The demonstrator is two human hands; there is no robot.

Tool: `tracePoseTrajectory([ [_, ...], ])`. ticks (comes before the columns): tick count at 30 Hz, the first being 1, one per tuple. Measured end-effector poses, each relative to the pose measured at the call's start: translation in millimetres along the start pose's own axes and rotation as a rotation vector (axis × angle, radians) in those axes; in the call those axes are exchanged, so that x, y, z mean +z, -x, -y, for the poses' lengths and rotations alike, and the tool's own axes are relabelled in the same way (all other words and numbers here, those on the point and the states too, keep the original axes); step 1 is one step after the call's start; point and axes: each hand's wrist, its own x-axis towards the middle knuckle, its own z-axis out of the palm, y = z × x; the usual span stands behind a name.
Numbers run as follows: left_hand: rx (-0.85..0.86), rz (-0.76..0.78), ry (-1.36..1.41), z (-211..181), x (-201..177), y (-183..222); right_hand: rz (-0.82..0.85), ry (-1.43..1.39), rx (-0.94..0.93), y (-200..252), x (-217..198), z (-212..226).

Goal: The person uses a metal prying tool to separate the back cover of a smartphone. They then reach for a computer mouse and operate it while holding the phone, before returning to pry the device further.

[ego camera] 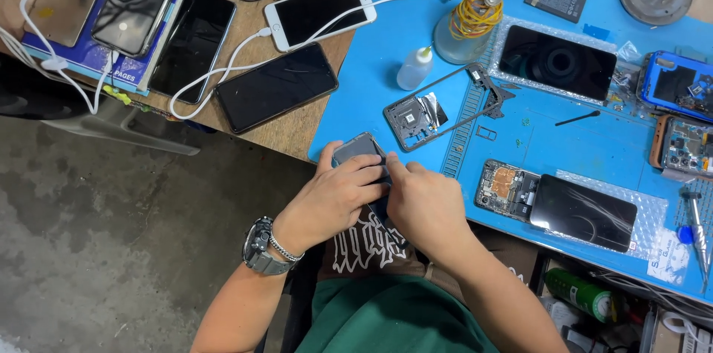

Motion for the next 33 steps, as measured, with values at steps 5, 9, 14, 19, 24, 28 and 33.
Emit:
tracePoseTrajectory([
  [5,0.000,0.009,-0.006,-1,-2,2,0.037,0.021,0.010,0,-5,5],
  [9,-0.003,0.012,-0.004,-1,-3,0,0.027,-0.012,0.008,5,-5,4],
  [14,0.004,0.021,0.000,-1,-4,-1,-0.040,-0.026,0.022,1,11,-3],
  [19,-0.005,0.028,0.026,0,-5,-2,-0.217,-0.090,0.044,10,-14,9],
  [24,-0.011,0.034,0.069,1,-5,-3,-0.096,-0.084,0.073,21,-1,9],
  [28,-0.016,0.023,0.049,3,1,-1,-0.127,-0.022,0.065,19,6,12],
  [33,-0.014,0.026,0.048,4,3,0,-0.146,0.017,0.041,15,17,10],
])
